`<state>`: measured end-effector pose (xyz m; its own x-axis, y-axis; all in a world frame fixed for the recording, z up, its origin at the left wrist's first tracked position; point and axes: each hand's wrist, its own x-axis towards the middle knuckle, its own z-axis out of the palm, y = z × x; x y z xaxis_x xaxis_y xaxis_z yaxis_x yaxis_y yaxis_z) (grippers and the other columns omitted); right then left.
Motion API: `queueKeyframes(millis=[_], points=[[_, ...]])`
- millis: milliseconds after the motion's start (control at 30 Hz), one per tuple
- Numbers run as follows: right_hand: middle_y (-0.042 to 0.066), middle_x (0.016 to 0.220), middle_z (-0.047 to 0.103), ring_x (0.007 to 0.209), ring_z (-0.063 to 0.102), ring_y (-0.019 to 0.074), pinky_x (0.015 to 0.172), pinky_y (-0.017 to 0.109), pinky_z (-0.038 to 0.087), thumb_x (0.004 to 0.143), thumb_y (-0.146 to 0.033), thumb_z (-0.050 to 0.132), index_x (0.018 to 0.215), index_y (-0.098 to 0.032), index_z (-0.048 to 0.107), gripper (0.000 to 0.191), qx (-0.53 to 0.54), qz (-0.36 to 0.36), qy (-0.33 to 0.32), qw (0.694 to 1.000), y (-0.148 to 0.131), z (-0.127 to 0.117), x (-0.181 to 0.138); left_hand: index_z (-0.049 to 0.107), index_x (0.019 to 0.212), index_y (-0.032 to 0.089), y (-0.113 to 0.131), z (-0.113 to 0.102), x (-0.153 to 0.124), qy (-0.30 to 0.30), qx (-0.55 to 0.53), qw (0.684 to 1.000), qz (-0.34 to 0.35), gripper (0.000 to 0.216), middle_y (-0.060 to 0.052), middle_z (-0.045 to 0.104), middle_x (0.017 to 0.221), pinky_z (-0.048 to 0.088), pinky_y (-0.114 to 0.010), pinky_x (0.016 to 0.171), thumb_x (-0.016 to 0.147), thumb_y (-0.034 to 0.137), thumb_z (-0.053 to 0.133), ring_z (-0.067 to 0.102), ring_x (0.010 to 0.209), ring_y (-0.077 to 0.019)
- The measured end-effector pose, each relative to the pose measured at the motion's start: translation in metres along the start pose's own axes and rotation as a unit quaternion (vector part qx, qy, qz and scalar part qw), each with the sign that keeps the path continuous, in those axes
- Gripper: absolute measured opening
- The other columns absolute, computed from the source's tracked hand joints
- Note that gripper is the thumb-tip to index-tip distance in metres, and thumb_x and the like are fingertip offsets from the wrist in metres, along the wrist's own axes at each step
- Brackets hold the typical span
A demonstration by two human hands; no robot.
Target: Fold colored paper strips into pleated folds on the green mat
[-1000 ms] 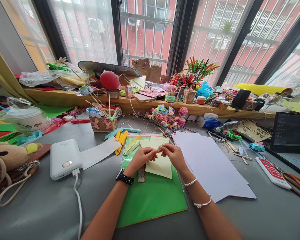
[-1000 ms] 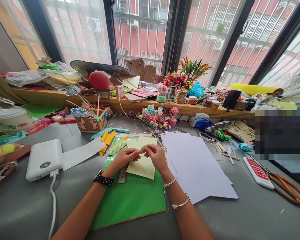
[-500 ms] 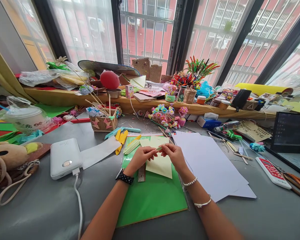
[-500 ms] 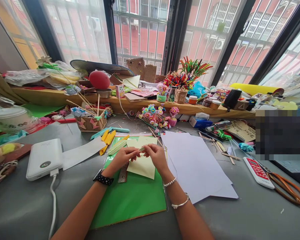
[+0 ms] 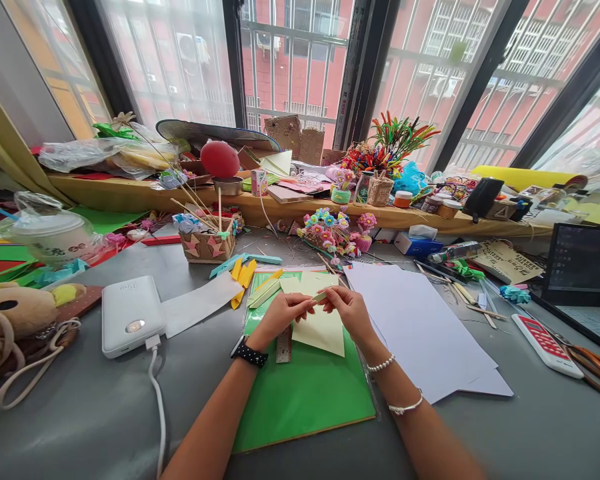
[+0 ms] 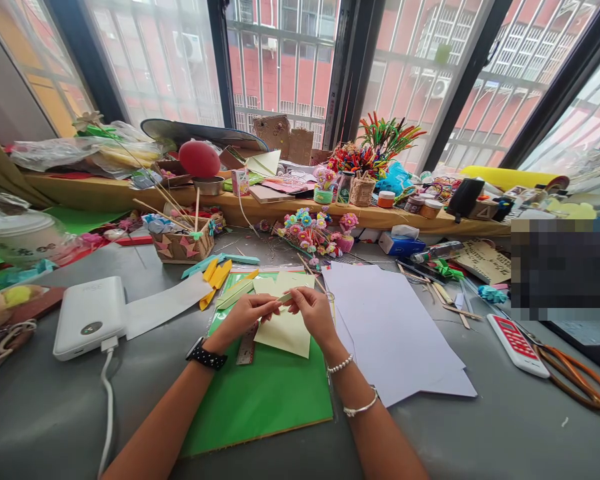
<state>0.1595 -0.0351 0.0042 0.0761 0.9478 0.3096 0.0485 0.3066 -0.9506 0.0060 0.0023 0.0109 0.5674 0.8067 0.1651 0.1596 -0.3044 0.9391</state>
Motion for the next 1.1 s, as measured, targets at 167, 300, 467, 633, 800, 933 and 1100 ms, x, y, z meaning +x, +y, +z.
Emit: queueKeyframes(millis=[167, 300, 467, 633, 800, 933, 1100], points=[[0.001, 0.057, 0.06, 0.05, 0.051, 0.0103, 0.05, 0.023, 0.043, 0.077, -0.035, 0.05, 0.076, -0.016, 0.064, 0.024, -0.01, -0.01, 0.016, 1.0, 0.001, 0.0, 0.001, 0.063, 0.059, 0.012, 0.001, -0.001, 0.0, -0.007, -0.018, 1.0, -0.018, 0.03, 0.0, 0.054, 0.054, 0.033, -0.018, 0.045, 0.07, 0.038, 0.052, 0.042, 0.047, -0.0071], [0.001, 0.059, 0.061, 0.049, 0.052, 0.0095, 0.049, 0.022, 0.043, 0.075, -0.037, 0.052, 0.074, -0.016, 0.062, 0.024, 0.011, 0.002, 0.072, 0.997, 0.006, -0.003, 0.003, 0.064, 0.064, 0.012, -0.001, -0.003, 0.001, 0.033, -0.048, 0.997, -0.05, 0.028, 0.0, 0.057, 0.056, 0.035, -0.018, 0.047, 0.066, 0.039, 0.057, 0.044, 0.047, -0.0072], [0.001, 0.06, 0.062, 0.051, 0.054, 0.0098, 0.051, 0.022, 0.045, 0.069, -0.038, 0.059, 0.069, -0.015, 0.061, 0.023, 0.061, 0.053, 0.058, 0.995, 0.006, -0.007, 0.005, 0.065, 0.063, 0.012, -0.002, -0.004, 0.001, 0.068, -0.097, 0.99, -0.072, 0.026, 0.0, 0.057, 0.054, 0.037, -0.019, 0.048, 0.063, 0.037, 0.062, 0.045, 0.047, -0.0073], [0.002, 0.062, 0.064, 0.052, 0.056, 0.0095, 0.053, 0.023, 0.046, 0.064, -0.036, 0.064, 0.068, -0.014, 0.061, 0.022, 0.107, 0.114, 0.044, 0.987, 0.001, -0.006, 0.003, 0.065, 0.067, 0.013, -0.002, -0.006, 0.001, 0.136, -0.211, 0.966, -0.063, 0.021, 0.0, 0.06, 0.06, 0.04, -0.019, 0.053, 0.058, 0.032, 0.068, 0.05, 0.054, -0.008], [0.003, 0.062, 0.065, 0.052, 0.058, 0.0103, 0.053, 0.023, 0.046, 0.063, -0.034, 0.066, 0.066, -0.013, 0.061, 0.022, 0.117, 0.146, -0.045, 0.981, 0.002, 0.0, 0.0, 0.067, 0.074, 0.015, -0.003, -0.006, 0.001, 0.127, -0.307, 0.941, -0.064, 0.023, 0.001, 0.059, 0.062, 0.04, -0.019, 0.057, 0.056, 0.029, 0.07, 0.049, 0.055, -0.0067], [0.003, 0.063, 0.064, 0.053, 0.058, 0.0096, 0.054, 0.022, 0.045, 0.064, -0.035, 0.065, 0.069, -0.013, 0.062, 0.022, 0.126, 0.163, -0.092, 0.974, 0.002, 0.001, -0.001, 0.067, 0.083, 0.014, 0.0, -0.003, -0.001, 0.083, -0.289, 0.952, -0.052, 0.027, 0.001, 0.055, 0.06, 0.036, -0.018, 0.052, 0.06, 0.028, 0.068, 0.045, 0.054, -0.0059], [0.002, 0.063, 0.063, 0.053, 0.057, 0.0084, 0.055, 0.021, 0.044, 0.066, -0.035, 0.063, 0.068, -0.013, 0.061, 0.022, 0.136, 0.193, -0.132, 0.963, -0.003, 0.0, -0.002, 0.063, 0.09, 0.017, 0.0, -0.004, -0.002, 0.094, -0.319, 0.943, -0.013, 0.028, 0.003, 0.05, 0.059, 0.034, -0.017, 0.05, 0.064, 0.028, 0.065, 0.044, 0.052, -0.0049]])
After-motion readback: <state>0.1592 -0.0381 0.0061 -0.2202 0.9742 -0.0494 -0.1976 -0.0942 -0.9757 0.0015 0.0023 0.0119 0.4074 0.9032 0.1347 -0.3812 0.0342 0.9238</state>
